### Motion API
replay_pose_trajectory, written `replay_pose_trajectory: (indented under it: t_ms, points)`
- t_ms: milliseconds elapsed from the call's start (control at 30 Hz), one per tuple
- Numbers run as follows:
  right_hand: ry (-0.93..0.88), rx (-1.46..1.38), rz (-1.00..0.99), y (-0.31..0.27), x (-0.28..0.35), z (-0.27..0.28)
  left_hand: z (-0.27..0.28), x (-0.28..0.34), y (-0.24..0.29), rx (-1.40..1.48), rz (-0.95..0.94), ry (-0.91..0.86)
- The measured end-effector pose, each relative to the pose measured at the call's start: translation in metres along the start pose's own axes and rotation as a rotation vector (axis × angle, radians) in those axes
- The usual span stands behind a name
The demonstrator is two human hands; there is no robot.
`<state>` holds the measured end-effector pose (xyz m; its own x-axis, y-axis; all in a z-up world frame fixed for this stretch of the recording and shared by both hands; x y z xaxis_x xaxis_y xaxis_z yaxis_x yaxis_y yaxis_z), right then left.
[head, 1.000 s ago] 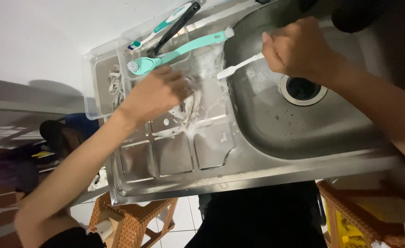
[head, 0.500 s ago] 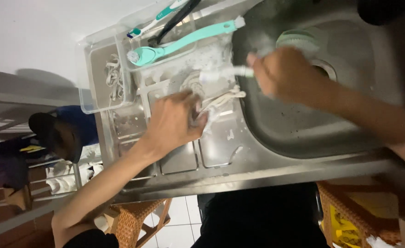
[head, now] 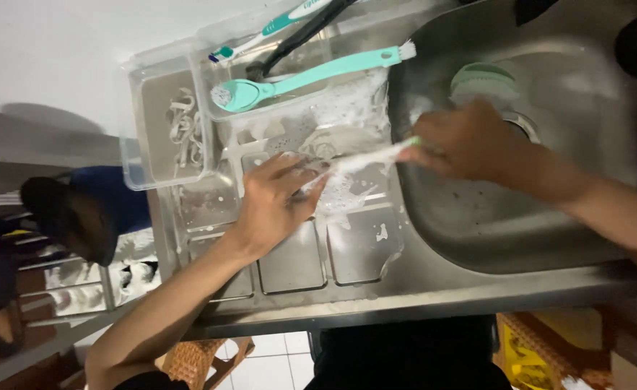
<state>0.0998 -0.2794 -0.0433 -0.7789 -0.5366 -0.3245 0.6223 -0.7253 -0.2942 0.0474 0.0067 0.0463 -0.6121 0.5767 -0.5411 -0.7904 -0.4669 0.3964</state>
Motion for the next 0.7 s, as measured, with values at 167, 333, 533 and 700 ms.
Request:
replay_pose_trajectory:
  t_ms: [167, 333, 533, 700]
  points:
    - [-0.121, -0.079, -0.230, 0.016, -0.009, 0.012, -0.004, 0.007, -0.006, -0.033, -0.141, -0.046]
    - [-0.234, -0.076, -0.327, 0.005, -0.011, 0.023, -0.003, -0.011, 0.011, -0.023, -0.121, -0.033]
    - [-0.463, -0.231, -0.534, -0.033, -0.002, 0.020, -0.015, 0.004, 0.003, -0.139, -0.112, -0.061]
    - [-0.478, -0.006, -0.390, -0.053, 0.007, 0.024, -0.025, 0.015, -0.010, -0.006, -0.045, 0.008]
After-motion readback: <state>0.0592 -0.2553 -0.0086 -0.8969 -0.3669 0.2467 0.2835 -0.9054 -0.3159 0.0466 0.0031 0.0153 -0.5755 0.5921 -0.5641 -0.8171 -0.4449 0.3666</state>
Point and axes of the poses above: each hand's wrist, its own x-axis away from the middle knuckle, its own z-axis out of the back of the hand, y = z × x, the point moved 2 cm from there along -x, towards the middle knuckle, and after that the axes turned 14 degrees about -z, right-handed, at the moved point
